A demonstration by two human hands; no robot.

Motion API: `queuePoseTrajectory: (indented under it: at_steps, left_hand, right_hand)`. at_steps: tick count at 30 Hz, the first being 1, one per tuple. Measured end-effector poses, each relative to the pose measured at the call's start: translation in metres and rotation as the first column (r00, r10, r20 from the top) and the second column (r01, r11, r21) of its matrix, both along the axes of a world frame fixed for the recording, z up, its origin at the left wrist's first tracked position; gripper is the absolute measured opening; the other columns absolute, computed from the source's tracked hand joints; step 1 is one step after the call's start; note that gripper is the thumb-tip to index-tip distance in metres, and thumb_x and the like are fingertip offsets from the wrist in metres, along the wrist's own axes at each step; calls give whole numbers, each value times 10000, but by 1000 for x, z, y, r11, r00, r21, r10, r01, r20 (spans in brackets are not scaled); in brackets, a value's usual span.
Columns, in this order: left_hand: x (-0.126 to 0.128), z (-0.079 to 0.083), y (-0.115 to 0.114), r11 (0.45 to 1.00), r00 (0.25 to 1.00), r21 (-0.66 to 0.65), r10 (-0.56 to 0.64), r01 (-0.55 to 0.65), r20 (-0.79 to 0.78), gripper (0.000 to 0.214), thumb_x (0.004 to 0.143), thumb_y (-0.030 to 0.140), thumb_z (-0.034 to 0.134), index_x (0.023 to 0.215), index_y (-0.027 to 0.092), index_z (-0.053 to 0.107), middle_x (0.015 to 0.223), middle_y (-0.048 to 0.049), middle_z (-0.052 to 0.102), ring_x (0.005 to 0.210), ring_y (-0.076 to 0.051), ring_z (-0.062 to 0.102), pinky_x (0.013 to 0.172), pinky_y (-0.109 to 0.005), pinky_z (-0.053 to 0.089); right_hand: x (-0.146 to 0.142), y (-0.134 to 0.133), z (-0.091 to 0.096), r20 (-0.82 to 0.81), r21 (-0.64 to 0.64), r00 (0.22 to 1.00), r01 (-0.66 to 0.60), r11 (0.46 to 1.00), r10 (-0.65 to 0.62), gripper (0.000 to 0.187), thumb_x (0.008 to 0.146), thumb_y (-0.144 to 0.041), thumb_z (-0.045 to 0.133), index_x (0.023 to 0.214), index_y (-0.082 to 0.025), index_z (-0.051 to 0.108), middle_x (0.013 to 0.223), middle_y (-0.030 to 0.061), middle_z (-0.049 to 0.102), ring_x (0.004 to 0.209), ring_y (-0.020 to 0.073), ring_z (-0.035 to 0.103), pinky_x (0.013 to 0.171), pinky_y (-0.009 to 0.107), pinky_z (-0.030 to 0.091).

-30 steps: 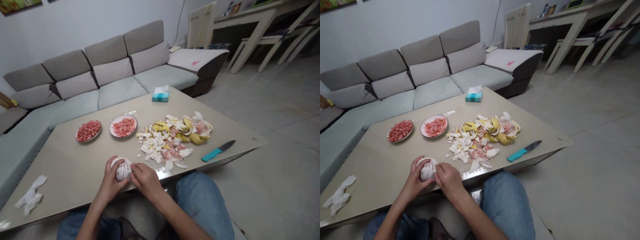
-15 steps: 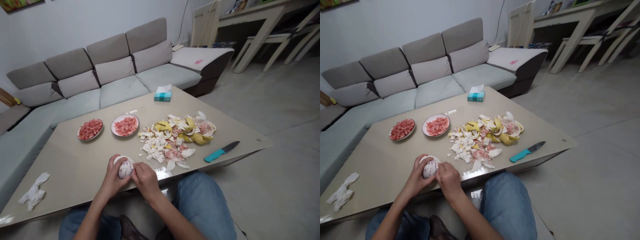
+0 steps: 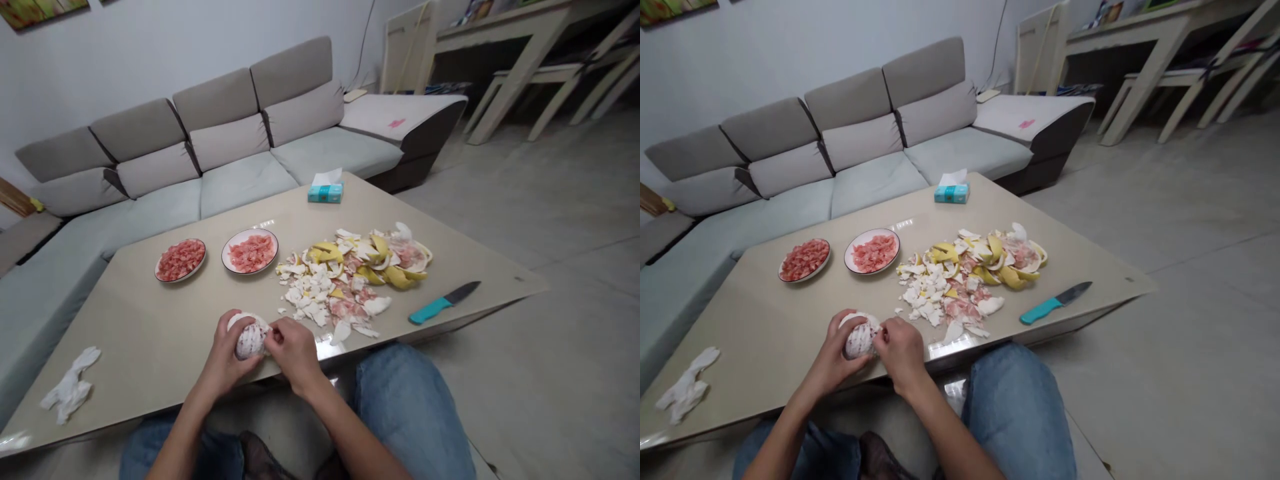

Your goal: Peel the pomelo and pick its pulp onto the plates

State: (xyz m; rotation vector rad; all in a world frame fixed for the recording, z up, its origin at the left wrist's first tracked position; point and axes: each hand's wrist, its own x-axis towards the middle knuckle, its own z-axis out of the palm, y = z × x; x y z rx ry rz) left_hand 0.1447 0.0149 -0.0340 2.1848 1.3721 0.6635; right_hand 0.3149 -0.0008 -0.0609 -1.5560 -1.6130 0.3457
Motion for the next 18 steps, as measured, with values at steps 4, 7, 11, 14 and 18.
queuePoseTrajectory:
  at_steps: [4, 7, 11, 14, 18]
  left_hand:
    - [-1, 0, -1, 1000, 1000, 18, 11, -12, 6, 548, 705, 197, 723, 1211, 287, 533, 1367, -101, 349, 1300, -283, 410, 1104, -469, 356]
    - [-2, 0, -1, 1000, 1000, 19, 5, -5, 6, 547, 704, 208, 727, 1210, 291, 536, 1364, -98, 355, 1295, -287, 416, 1097, -469, 367]
    - [-3, 0, 2, 1000, 1000, 6, -2, 2, 11, 553, 706, 212, 729, 1215, 295, 528, 1365, -96, 350, 1286, -290, 421, 1094, -478, 370]
    - [-3, 1, 4, 1000, 1000, -2, 13, -13, 23, 561, 712, 234, 733, 1225, 292, 516, 1350, -99, 358, 1283, -289, 420, 1095, -488, 363]
    - [-4, 1, 4, 1000, 1000, 3, -25, 25, 2, 556, 704, 236, 746, 1214, 294, 532, 1362, -97, 351, 1299, -297, 401, 1106, -489, 346]
  right_hand:
    - [14, 0, 4, -115, 19, 984, -135, 991, 136, 133, 810, -108, 589, 830, -184, 696, 743, 8, 671, 678, 131, 600, 665, 208, 433]
    - [16, -5, 7, -51, 44, 980, -189, 981, 191, 182, 822, -127, 593, 961, -198, 687, 877, 25, 699, 748, 138, 624, 710, 215, 445]
    - [8, 0, 6, 100, 28, 984, -153, 988, 149, 155, 833, -116, 555, 832, -183, 695, 787, 40, 686, 738, 157, 623, 691, 226, 424]
    - [5, 15, 3, 15, 38, 996, -91, 995, 90, 151, 826, -133, 565, 805, -170, 710, 760, 46, 695, 724, 154, 626, 693, 224, 427]
    - [14, 30, 4, -230, -36, 972, -66, 997, 56, 178, 842, -173, 572, 800, -181, 745, 758, 38, 732, 689, 150, 645, 678, 228, 454]
